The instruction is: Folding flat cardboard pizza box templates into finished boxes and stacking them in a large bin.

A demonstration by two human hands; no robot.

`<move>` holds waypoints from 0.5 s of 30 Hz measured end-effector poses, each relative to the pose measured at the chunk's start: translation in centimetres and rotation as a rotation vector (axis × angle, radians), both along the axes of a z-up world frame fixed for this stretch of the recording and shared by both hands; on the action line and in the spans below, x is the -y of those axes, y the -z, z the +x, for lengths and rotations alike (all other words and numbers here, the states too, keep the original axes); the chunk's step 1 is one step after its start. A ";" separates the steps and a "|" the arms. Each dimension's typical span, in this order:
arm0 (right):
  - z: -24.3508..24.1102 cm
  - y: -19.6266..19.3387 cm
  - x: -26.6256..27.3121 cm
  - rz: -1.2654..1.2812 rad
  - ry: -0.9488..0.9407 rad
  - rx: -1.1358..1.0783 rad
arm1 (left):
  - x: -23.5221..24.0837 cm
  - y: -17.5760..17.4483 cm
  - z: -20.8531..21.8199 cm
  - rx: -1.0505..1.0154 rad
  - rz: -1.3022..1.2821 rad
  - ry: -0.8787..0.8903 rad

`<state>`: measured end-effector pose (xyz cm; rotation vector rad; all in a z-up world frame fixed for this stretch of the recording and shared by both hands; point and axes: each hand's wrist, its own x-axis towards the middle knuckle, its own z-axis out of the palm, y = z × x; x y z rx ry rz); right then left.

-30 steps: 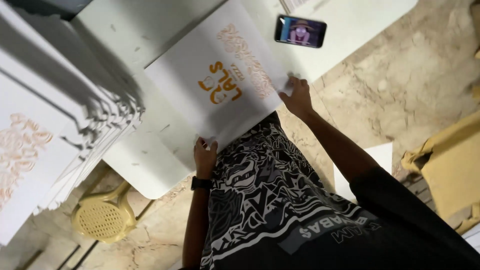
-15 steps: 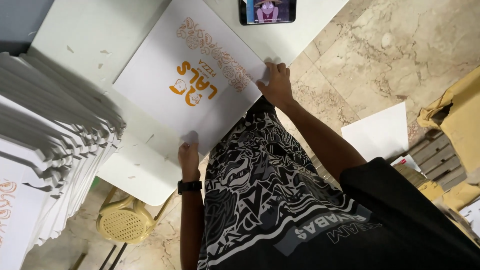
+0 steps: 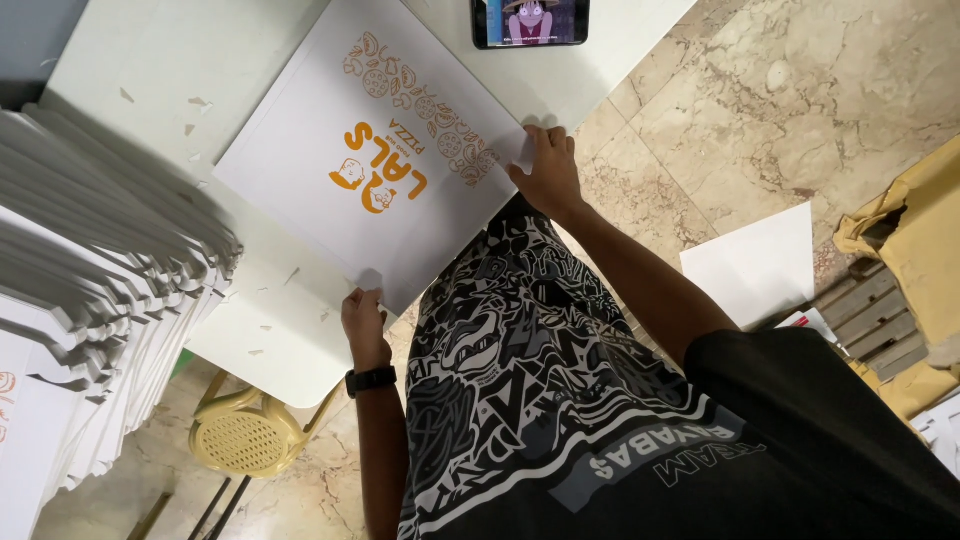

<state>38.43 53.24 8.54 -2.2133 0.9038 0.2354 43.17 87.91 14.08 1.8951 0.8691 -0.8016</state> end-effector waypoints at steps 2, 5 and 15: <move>0.0 0.0 0.0 0.003 -0.005 -0.002 | 0.8 -1.4 0.2 0.005 -0.003 -0.022; 0.0 -0.1 0.1 0.006 -0.009 -0.002 | 1.5 -1.9 0.1 0.012 -0.004 -0.043; -0.3 0.4 0.4 -0.006 -0.043 0.026 | -1.2 2.2 0.1 -0.008 0.129 0.077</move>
